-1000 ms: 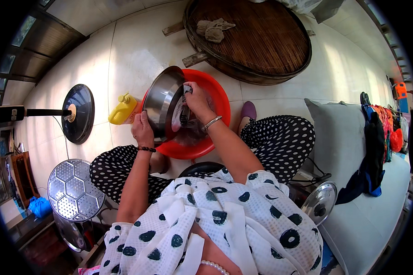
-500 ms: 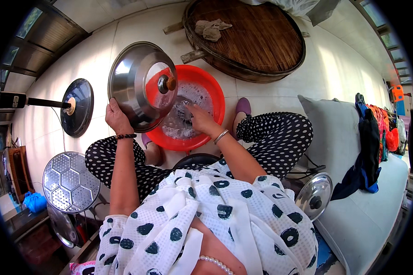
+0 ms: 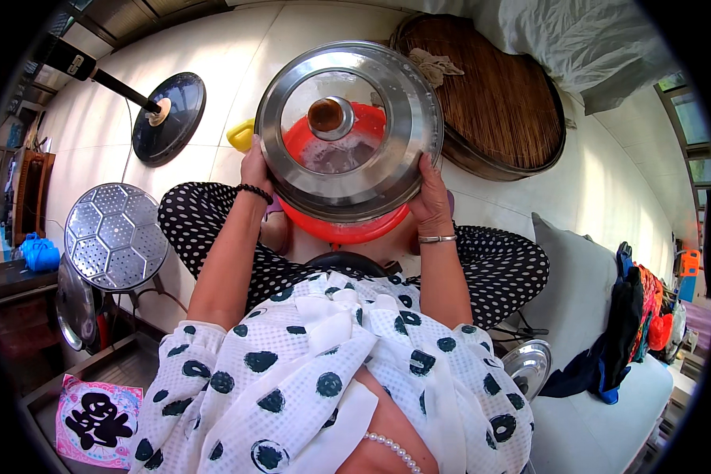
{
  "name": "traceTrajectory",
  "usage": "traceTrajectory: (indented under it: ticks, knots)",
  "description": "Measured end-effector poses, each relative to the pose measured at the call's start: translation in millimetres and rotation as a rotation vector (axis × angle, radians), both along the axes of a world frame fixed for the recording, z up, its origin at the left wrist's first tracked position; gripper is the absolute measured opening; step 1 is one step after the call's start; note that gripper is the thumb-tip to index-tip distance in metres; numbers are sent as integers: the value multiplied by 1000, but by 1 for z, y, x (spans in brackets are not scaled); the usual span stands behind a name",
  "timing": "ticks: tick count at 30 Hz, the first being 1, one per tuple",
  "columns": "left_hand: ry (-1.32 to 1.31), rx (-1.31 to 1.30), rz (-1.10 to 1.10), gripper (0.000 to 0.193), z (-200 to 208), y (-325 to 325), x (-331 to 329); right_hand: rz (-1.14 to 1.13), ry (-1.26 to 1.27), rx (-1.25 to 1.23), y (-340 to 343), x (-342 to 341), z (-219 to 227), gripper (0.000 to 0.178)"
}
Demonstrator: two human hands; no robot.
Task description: The person washes a metal pot lid with a cloth in a red basin of soapy water.
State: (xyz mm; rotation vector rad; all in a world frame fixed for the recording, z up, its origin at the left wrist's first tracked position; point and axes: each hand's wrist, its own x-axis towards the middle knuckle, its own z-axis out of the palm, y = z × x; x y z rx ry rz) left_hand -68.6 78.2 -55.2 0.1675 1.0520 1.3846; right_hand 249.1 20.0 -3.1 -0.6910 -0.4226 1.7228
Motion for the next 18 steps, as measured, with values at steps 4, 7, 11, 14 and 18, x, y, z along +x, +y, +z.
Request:
traceTrajectory:
  ticks: [4, 7, 11, 14, 18]
  knots:
    - [-12, -9, 62, 36, -24, 5, 35, -87, -226, 33, -1, -6, 41, 36]
    - [-235, 0, 21, 46, -43, 7, 47, -176, -402, 115, -6, -9, 41, 31]
    - [69, 42, -93, 51, 3, -15, 99, -116, -685, 219, -9, -16, 52, 29]
    - [70, 44, -104, 37, -22, -12, 108, -99, -913, 330, -11, -29, 61, 29]
    - [-81, 195, -124, 41, -11, -17, 101, -101, -971, 344, -12, -30, 62, 29]
